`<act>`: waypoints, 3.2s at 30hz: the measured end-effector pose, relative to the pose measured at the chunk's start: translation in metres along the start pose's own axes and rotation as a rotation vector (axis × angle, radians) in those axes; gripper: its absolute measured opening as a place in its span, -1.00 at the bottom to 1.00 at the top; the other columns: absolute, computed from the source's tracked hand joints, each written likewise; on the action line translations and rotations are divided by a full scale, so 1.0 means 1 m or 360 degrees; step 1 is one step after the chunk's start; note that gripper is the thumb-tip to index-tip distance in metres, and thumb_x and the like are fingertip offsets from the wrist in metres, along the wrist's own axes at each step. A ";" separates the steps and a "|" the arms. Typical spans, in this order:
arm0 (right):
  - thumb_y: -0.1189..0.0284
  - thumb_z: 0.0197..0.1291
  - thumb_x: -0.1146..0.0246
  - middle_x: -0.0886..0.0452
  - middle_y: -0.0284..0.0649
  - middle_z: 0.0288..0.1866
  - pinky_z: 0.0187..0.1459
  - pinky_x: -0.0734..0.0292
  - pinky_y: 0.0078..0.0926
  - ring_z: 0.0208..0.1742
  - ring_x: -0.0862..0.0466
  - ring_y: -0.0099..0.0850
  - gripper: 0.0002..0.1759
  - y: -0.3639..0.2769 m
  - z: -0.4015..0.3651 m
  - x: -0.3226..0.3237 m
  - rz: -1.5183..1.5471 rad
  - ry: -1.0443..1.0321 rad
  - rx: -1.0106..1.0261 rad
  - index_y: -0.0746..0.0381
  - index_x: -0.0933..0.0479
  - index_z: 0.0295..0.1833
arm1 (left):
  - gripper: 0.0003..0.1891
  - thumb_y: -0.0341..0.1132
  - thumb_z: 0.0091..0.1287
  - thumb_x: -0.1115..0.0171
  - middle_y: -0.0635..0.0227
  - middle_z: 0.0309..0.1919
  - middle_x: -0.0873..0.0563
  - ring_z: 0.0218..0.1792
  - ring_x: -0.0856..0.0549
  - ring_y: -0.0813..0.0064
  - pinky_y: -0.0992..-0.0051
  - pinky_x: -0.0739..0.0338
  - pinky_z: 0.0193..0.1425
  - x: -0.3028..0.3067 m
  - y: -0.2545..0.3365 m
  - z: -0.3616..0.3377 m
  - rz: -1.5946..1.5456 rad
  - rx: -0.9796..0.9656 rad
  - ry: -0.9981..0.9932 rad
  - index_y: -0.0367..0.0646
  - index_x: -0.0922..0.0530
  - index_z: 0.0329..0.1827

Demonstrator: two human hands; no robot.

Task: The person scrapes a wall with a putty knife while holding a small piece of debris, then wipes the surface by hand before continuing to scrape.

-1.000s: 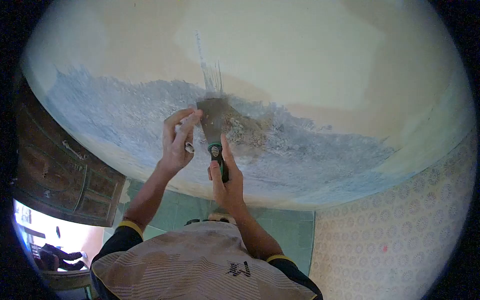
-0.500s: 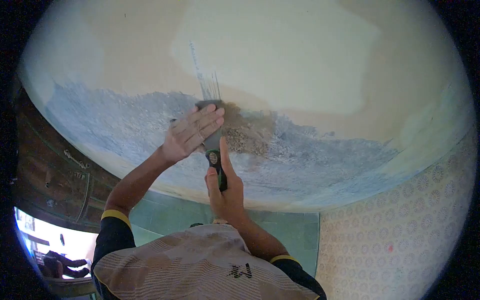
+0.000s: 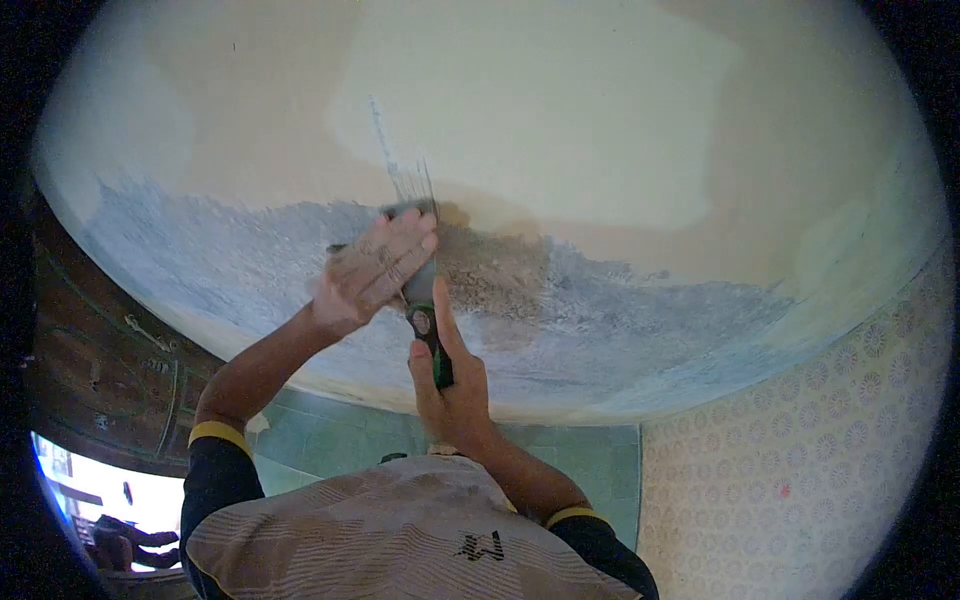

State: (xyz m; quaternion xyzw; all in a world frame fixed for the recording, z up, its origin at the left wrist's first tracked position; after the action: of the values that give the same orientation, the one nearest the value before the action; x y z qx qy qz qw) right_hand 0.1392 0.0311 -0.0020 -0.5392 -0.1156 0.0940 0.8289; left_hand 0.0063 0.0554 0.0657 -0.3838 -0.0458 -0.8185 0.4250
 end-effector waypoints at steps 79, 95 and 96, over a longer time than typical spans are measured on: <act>0.22 0.49 -0.22 -0.40 -0.42 -0.59 -0.64 -0.28 -0.57 -0.68 -0.39 -0.60 -0.68 0.129 -0.084 0.072 0.0457 -0.0086 -0.0760 0.23 -0.40 -0.24 | -0.58 -0.60 0.33 -0.09 0.04 0.29 -0.62 0.40 -0.53 0.07 0.07 -0.36 0.51 0.028 -0.028 0.047 0.0292 0.0760 0.0989 -0.18 -0.64 0.24; 0.10 0.48 -0.22 -0.45 -0.42 -0.54 -0.54 -0.38 -0.54 -0.60 -0.44 -0.62 -0.64 0.110 -0.087 0.071 0.0356 -0.0486 -0.0760 0.20 -0.49 0.00 | -0.61 -0.32 0.53 -0.14 0.04 0.40 -0.53 0.42 -0.52 0.13 0.25 -0.47 0.41 -0.009 -0.029 -0.008 0.0235 0.1240 0.1102 -0.28 -0.55 0.34; 0.10 0.47 -0.23 -0.47 -0.41 -0.53 -0.53 -0.39 -0.52 -0.59 -0.46 -0.60 -0.64 0.108 -0.088 0.070 0.0323 -0.0468 -0.0709 0.20 -0.51 0.02 | -0.63 -0.34 0.52 -0.14 0.03 0.39 -0.54 0.44 -0.50 0.13 0.21 -0.43 0.45 -0.028 -0.012 -0.007 0.0332 0.1076 0.1045 -0.30 -0.57 0.31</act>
State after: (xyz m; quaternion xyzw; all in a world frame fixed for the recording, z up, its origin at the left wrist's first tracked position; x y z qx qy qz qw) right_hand 0.2288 0.0175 -0.1287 -0.6974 -0.1978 0.2261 0.6507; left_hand 0.0024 0.0786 0.0451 0.0522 -0.1340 -0.7886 0.5978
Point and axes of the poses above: each hand's wrist, its own z-axis towards the middle knuckle, its own x-axis out of the back of the hand, y = z × x, the point moved 6 cm from there along z, towards the middle knuckle
